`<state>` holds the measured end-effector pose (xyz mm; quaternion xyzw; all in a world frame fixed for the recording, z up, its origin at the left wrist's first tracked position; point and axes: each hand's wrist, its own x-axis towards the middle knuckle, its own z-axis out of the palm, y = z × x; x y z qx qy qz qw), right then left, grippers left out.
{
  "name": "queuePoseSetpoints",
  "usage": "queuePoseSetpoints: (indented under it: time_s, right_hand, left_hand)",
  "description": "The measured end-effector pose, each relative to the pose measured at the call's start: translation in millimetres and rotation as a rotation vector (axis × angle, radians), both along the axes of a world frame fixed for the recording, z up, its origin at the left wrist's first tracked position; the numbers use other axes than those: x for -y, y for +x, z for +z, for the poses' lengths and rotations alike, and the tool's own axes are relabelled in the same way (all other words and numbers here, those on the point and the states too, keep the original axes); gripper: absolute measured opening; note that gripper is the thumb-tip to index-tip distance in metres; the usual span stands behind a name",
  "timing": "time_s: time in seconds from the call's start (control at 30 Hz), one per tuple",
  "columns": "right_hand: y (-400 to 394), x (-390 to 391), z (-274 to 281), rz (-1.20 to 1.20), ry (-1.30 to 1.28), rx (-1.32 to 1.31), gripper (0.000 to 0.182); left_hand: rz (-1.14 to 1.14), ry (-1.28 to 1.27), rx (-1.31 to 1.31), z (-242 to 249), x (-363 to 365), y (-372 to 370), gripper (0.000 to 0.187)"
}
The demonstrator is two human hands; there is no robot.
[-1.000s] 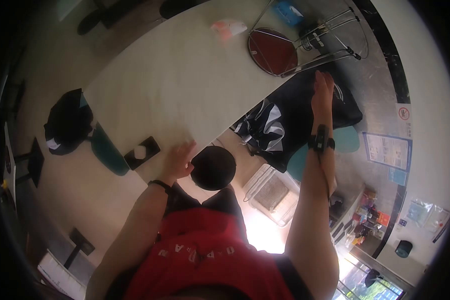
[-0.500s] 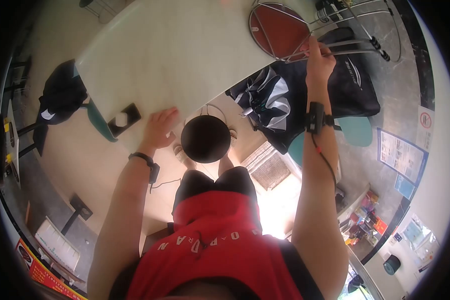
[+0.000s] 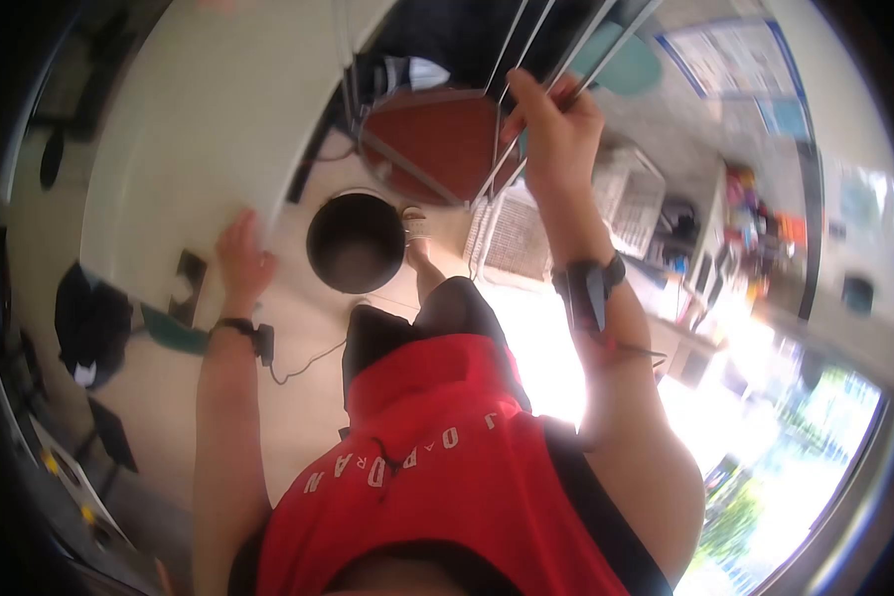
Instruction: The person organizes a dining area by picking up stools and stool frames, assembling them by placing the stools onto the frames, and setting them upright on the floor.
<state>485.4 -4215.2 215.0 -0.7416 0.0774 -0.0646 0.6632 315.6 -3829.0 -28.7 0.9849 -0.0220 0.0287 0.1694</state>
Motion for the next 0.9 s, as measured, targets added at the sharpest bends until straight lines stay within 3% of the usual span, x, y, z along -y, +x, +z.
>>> queuePoseSetpoints:
  time_s: [0.1, 0.3, 0.37, 0.4, 0.43, 0.5, 0.57, 0.6, 0.67, 0.7, 0.77, 0.8, 0.83, 0.9]
  right_hand:
    - [-103, 44, 19, -0.145, -0.141, -0.153, 0.022]
    - [-273, 91, 16, -0.325, -0.068, -0.368, 0.026]
    - [-318, 110, 7, -0.365, 0.007, -0.449, 0.026]
    - [-335, 119, 6, -0.395, -0.049, -0.535, 0.025]
    - [-353, 130, 1, -0.396, -0.018, -0.584, 0.025]
    - [-386, 151, -11, -0.42, 0.077, -0.648, 0.025]
    - [-398, 179, -33, -0.403, 0.08, -0.706, 0.026]
    - [-407, 188, -41, -0.432, 0.13, -0.734, 0.025]
    - [-432, 217, -66, -0.484, 0.271, -0.807, 0.021]
    - [-446, 234, -81, -0.484, 0.271, -0.821, 0.021]
    - [-476, 270, -123, -0.089, -0.239, -0.645, 0.051]
    - [-495, 303, -164, -0.03, -0.089, -0.727, 0.063]
    - [-504, 306, -185, -0.024, -0.072, -0.728, 0.063]
    - [-521, 308, -221, -0.098, -0.234, -0.669, 0.064]
  left_hand:
    - [-0.042, -0.001, 0.104, -3, 2, 0, 0.073]
    - [-0.005, 0.201, 0.155, -8, 38, -40, 0.072]
    - [-0.25, 0.003, 0.01, 2, 91, -80, 0.074]
    - [-0.46, -0.229, 0.022, -12, 115, -105, 0.075]
    - [-0.638, -0.331, -0.168, -1, 149, -133, 0.074]
    - [-0.779, -0.425, -0.508, 26, 211, -192, 0.074]
    - [-0.803, -0.379, -0.666, -12, 253, -244, 0.067]
    - [-0.797, -0.386, -0.678, -40, 268, -271, 0.067]
    - [-0.512, -1.306, -1.108, -82, 292, -330, 0.071]
    - [-0.501, -1.309, -1.119, -79, 296, -346, 0.071]
    - [-0.428, -1.119, -0.898, -75, 295, -370, 0.07]
    - [-0.258, -1.243, -1.091, -80, 295, -380, 0.067]
    - [-0.248, -1.228, -1.092, -77, 293, -386, 0.067]
    - [-0.202, -1.011, -1.037, -64, 293, -391, 0.05]
